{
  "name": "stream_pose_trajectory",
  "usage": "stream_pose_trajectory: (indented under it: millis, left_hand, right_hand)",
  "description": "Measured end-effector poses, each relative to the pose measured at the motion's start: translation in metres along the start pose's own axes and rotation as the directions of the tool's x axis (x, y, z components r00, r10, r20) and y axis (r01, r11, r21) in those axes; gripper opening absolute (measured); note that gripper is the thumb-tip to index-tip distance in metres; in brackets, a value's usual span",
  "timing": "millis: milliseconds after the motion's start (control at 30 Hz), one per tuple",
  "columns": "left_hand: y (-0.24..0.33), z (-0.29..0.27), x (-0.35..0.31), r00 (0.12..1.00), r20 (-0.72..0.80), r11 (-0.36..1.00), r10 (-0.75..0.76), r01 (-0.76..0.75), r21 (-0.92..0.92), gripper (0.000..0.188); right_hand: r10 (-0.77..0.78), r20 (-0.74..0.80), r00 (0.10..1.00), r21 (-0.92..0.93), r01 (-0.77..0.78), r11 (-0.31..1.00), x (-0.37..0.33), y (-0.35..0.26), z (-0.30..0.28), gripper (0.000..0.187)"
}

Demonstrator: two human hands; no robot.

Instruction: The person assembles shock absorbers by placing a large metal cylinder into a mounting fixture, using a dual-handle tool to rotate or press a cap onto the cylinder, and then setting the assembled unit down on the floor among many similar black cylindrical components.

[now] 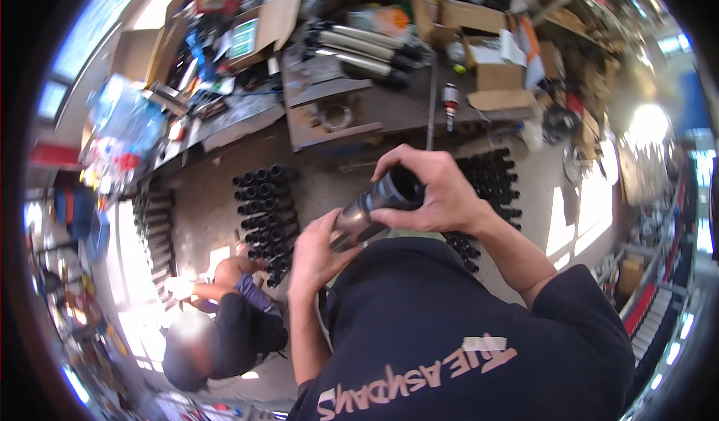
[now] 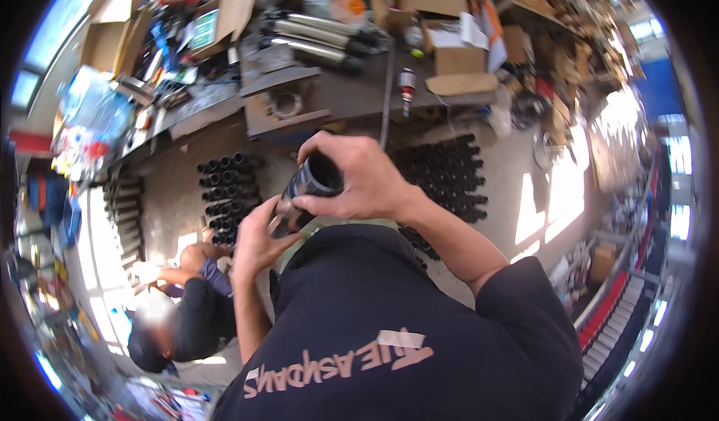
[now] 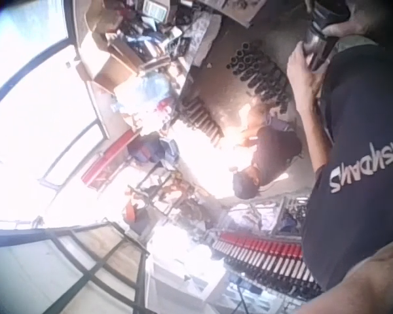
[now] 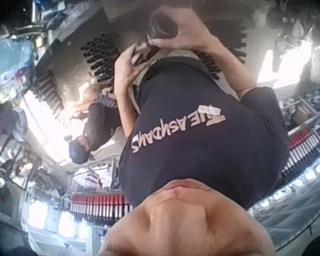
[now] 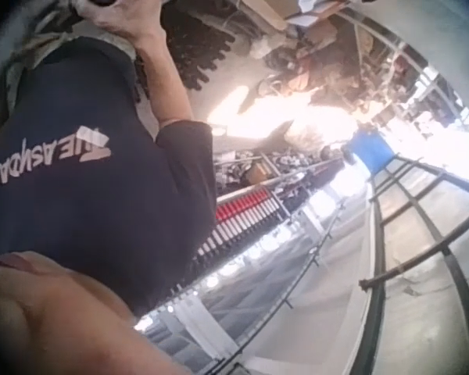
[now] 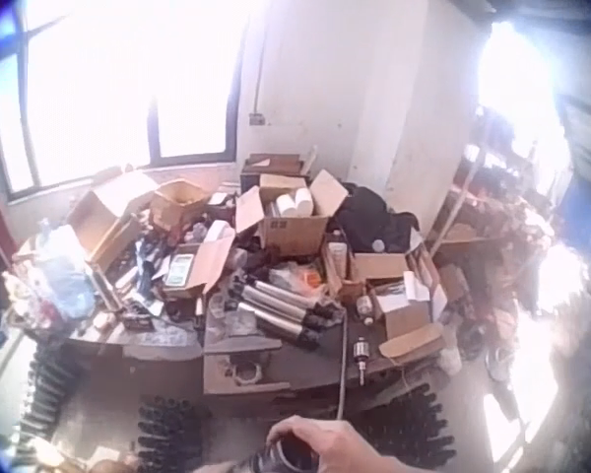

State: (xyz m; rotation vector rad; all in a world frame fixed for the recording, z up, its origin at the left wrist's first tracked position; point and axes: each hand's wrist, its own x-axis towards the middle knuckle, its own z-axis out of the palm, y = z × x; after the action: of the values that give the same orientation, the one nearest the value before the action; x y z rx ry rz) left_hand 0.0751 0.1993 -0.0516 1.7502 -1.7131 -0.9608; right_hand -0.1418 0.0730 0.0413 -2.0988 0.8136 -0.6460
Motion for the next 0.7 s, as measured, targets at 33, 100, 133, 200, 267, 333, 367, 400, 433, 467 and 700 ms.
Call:
stream_pose_trajectory:
  millis: [33, 100, 133, 200, 267, 333, 367, 400, 433, 467, 700]
  left_hand:
    - [0.015, -0.025, 0.001, 0.991, -0.024, 0.991, 0.131, -0.131, -0.011, 0.05]
    - [0.085, -0.084, -0.014, 0.942, -0.303, 0.977, 0.143, -0.183, -0.108, 0.049]
    - [0.115, -0.11, -0.027, 0.871, -0.427, 0.933, 0.244, -0.331, -0.143, 0.047]
    - [0.16, -0.14, -0.032, 0.59, -0.534, 0.617, 0.605, -0.772, -0.154, 0.045]
    - [0.198, -0.141, -0.019, 0.326, -0.518, 0.263, 0.791, -0.945, -0.193, 0.043]
    - [0.226, -0.123, -0.006, 0.188, -0.494, 0.068, 0.849, -0.966, -0.249, 0.04]
    - [0.236, -0.115, 0.0, 0.156, -0.492, 0.021, 0.857, -0.963, -0.268, 0.039]
    - [0.243, -0.106, 0.006, 0.14, -0.486, -0.01, 0.863, -0.956, -0.293, 0.038]
    - [0.251, -0.098, 0.011, 0.132, -0.474, -0.034, 0.87, -0.945, -0.325, 0.037]
    - [0.257, -0.091, 0.014, 0.128, -0.47, -0.053, 0.873, -0.934, -0.354, 0.036]
    - [0.292, -0.047, 0.031, 0.126, -0.429, -0.132, 0.895, -0.842, -0.523, 0.029]
  right_hand:
    - [0.006, -0.055, 0.998, -0.015, -0.007, 1.0, -0.016, 0.003, 0.002, 0.044]
    - [0.008, -0.15, 0.989, -0.049, -0.015, 0.999, -0.049, 0.008, 0.012, 0.041]
    - [-0.012, -0.163, 0.987, -0.141, -0.012, 0.99, -0.061, 0.005, 0.014, 0.04]
    - [0.049, -0.175, 0.983, -0.226, -0.089, 0.97, -0.085, 0.0, 0.018, 0.038]
    - [0.076, -0.205, 0.976, -0.331, -0.143, 0.933, -0.105, 0.005, 0.017, 0.036]
    - [0.141, -0.259, 0.956, -0.434, -0.246, 0.867, -0.13, 0.018, 0.01, 0.035]
    - [0.195, -0.301, 0.933, -0.436, -0.317, 0.842, -0.145, 0.025, 0.004, 0.035]
    - [0.242, -0.359, 0.901, -0.408, -0.385, 0.828, -0.162, 0.036, -0.001, 0.038]
    - [0.294, -0.436, 0.85, -0.392, -0.474, 0.788, -0.18, 0.043, -0.007, 0.039]
    - [0.343, -0.507, 0.791, -0.371, -0.559, 0.741, -0.197, 0.048, -0.014, 0.039]
    - [0.443, -0.842, 0.308, -0.132, -0.914, 0.385, -0.333, 0.076, -0.029, 0.042]
